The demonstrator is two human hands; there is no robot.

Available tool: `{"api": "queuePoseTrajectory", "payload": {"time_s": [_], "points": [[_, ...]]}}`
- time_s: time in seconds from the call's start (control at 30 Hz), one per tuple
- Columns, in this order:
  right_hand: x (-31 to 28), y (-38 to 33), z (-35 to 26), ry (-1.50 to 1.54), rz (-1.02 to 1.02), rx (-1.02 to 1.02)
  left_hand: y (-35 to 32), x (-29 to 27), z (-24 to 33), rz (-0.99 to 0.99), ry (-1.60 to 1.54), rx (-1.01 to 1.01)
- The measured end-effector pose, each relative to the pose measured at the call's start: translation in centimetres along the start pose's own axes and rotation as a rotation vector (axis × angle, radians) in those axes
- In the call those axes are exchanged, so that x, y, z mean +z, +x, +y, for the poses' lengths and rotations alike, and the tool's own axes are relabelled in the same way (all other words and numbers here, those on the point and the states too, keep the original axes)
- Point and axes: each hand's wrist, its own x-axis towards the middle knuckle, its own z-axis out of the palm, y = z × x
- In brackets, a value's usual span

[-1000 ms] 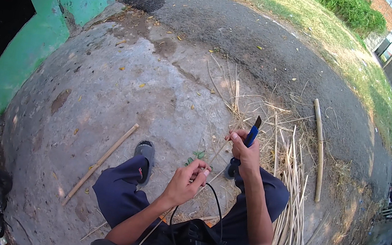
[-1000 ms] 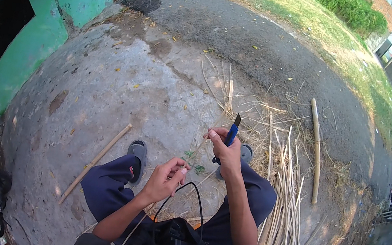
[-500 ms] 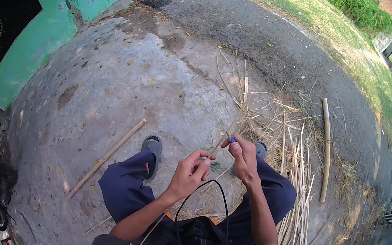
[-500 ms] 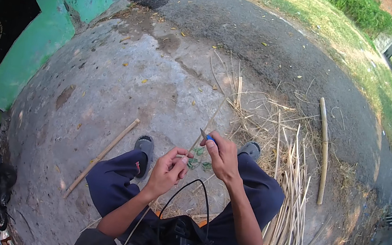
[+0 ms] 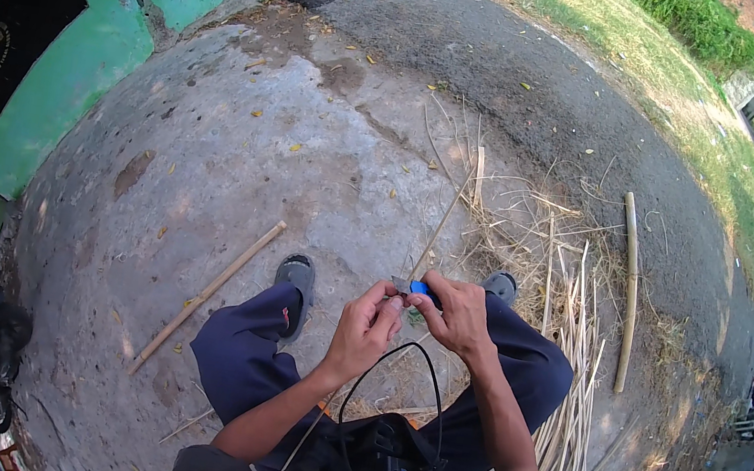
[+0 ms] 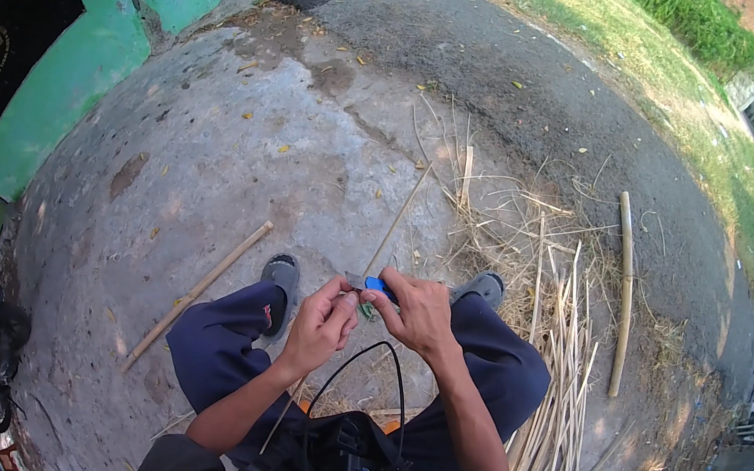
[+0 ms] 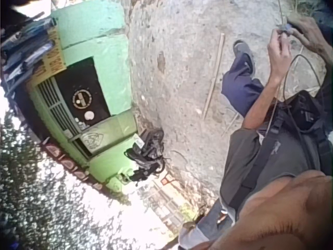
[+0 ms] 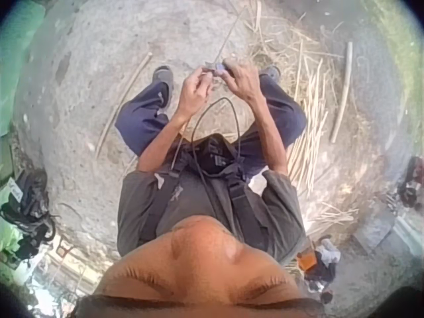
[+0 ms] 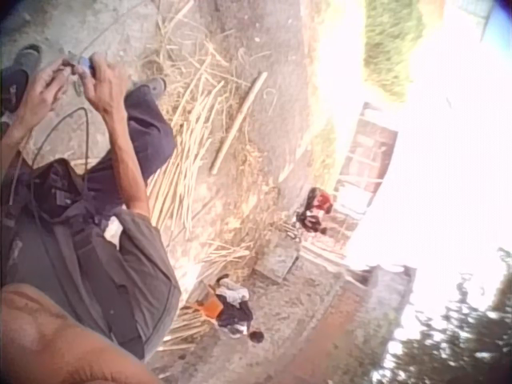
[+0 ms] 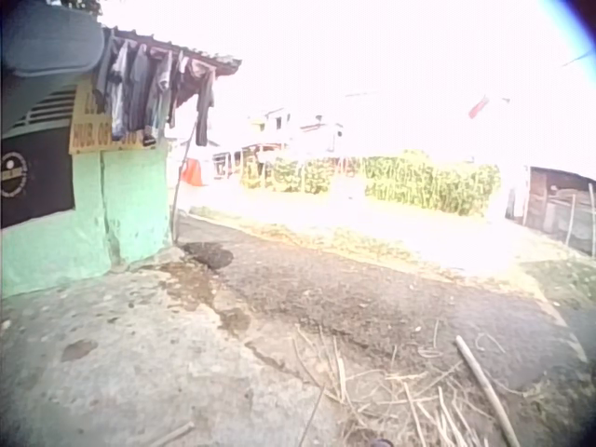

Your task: The person shaves and trims a thin bamboo strip using a utility knife, bending and smoothing the strip by hand.

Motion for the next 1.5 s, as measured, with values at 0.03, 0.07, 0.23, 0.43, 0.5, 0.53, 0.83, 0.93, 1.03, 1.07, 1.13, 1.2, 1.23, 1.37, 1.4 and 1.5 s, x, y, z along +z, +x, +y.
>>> {"api": "queuePoseTrajectory", "payload": {"time_s": [0.03,0.07,0.23,0.43,0.5,0.53,0.83,0.93,1.03,1.07,1.13,1.2,1.23,1.37,1.4,1.5], "points": [[0.0,0.0,-0.1,-0.004,0.006,-0.012,0.0,0.0,0.1,-0.011,0.001,-0.004],[0.0,0.1,-0.1,-0.008,0.013,-0.024,0.0,-0.1,0.2,-0.023,0.003,-0.008],[0.0,0.2,-0.7,-0.072,0.049,-0.035,0.0,0.0,0.5,-0.023,-0.019,-0.016],[0.3,0.0,-0.4,-0.123,0.081,-0.022,-0.1,0.2,1.0,-0.018,-0.03,-0.023],[0.3,0.0,-0.5,-0.135,0.098,-0.028,-0.2,0.2,1.2,-0.018,-0.031,-0.021],[0.3,0.0,-0.4,-0.139,0.102,-0.028,-0.2,0.3,1.4,-0.016,-0.032,-0.02],[0.3,0.3,-0.3,-0.149,0.157,-0.022,-0.1,0.0,0.8,-0.011,0.041,0.039],[-0.1,0.4,0.4,-0.16,0.197,0.014,-0.3,0.2,0.8,-0.019,0.052,0.039],[-0.4,0.6,0.5,-0.159,0.206,0.026,-0.6,0.1,1.0,-0.021,0.064,0.04],[-0.4,0.6,0.4,-0.173,0.214,0.017,-0.7,-0.1,1.0,-0.027,0.064,0.041],[-0.5,0.6,0.3,-0.189,0.223,0.007,-0.6,0.1,1.0,-0.023,0.063,0.044],[-1.0,0.7,0.5,-0.194,0.231,-0.006,-0.6,0.3,1.1,-0.017,0.063,0.048],[-1.4,0.9,1.3,-0.196,0.233,-0.008,-0.9,0.4,1.2,-0.033,0.061,0.044],[-4.5,1.9,4.1,-0.166,0.465,0.245,-2.5,1.5,1.6,-0.097,0.153,0.082],[-4.7,1.8,4.7,-0.177,0.454,0.239,-2.7,1.5,2.7,-0.088,0.171,0.032],[-4.7,1.7,4.9,-0.178,0.473,0.201,-2.7,0.7,2.0,-0.076,0.199,0.072]]}}
